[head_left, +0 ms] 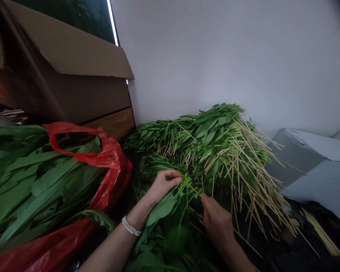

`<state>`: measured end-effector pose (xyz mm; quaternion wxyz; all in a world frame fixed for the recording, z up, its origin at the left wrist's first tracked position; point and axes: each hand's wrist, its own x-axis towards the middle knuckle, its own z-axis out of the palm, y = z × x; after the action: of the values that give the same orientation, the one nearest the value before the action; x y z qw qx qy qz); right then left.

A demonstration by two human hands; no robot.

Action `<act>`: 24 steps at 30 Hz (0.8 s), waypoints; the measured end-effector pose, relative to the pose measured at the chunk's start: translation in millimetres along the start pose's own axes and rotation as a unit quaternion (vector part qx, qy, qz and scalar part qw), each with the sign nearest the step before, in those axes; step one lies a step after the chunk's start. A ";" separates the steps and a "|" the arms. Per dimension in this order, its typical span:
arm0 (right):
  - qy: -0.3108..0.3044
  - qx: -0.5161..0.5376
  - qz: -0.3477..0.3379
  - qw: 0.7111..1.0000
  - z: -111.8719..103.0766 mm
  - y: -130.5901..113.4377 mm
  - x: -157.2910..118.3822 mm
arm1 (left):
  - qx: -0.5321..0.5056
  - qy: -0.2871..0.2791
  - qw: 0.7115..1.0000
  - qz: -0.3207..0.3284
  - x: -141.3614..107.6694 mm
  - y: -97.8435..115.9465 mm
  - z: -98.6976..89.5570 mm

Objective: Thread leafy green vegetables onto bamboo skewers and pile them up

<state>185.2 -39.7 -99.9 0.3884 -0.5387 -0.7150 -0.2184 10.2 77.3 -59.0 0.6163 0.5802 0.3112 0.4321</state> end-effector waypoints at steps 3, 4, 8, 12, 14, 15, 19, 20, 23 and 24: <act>0.001 -0.028 -0.011 1.000 -0.9 -2.6 3.3 | 0.070 -0.077 0.994 0.039 -3.7 7.0 3.2; 0.002 -0.036 -0.018 0.999 -1.7 -3.0 4.2 | 0.096 -0.093 0.990 0.051 -4.5 9.3 3.4; -0.016 -0.047 -0.025 0.998 -9.0 2.7 6.8 | 0.096 -0.016 0.993 0.064 -3.0 13.7 -3.6; -0.013 -0.026 0.024 0.999 -20.8 16.4 8.0 | 0.072 0.032 0.995 0.069 -0.3 12.7 -12.9; 0.021 -0.034 0.046 0.998 -25.7 21.8 9.0 | 0.092 0.027 0.993 0.068 -0.9 11.7 -14.2; 0.039 -0.043 0.051 0.997 -27.5 23.5 9.8 | 0.107 0.030 0.991 0.070 -1.4 11.2 -14.3; 0.085 -0.048 0.070 0.993 -31.9 24.8 14.0 | 0.176 0.058 0.978 0.094 -0.8 8.5 -14.7; 0.093 -0.046 0.085 0.991 -33.0 24.6 15.3 | 0.199 0.063 0.973 0.103 0.2 7.4 -15.2; 0.128 -0.028 0.153 0.980 -38.6 25.1 20.1 | 0.285 0.070 0.946 0.137 3.3 3.2 -17.0; 0.137 -0.023 0.178 0.974 -41.3 25.5 21.8 | 0.319 0.072 0.934 0.146 3.8 1.5 -17.3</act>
<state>219.9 -48.5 -60.5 0.5023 -0.6311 -0.5427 -0.2342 -3.8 88.3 -59.3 0.3050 0.7528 0.3877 0.4359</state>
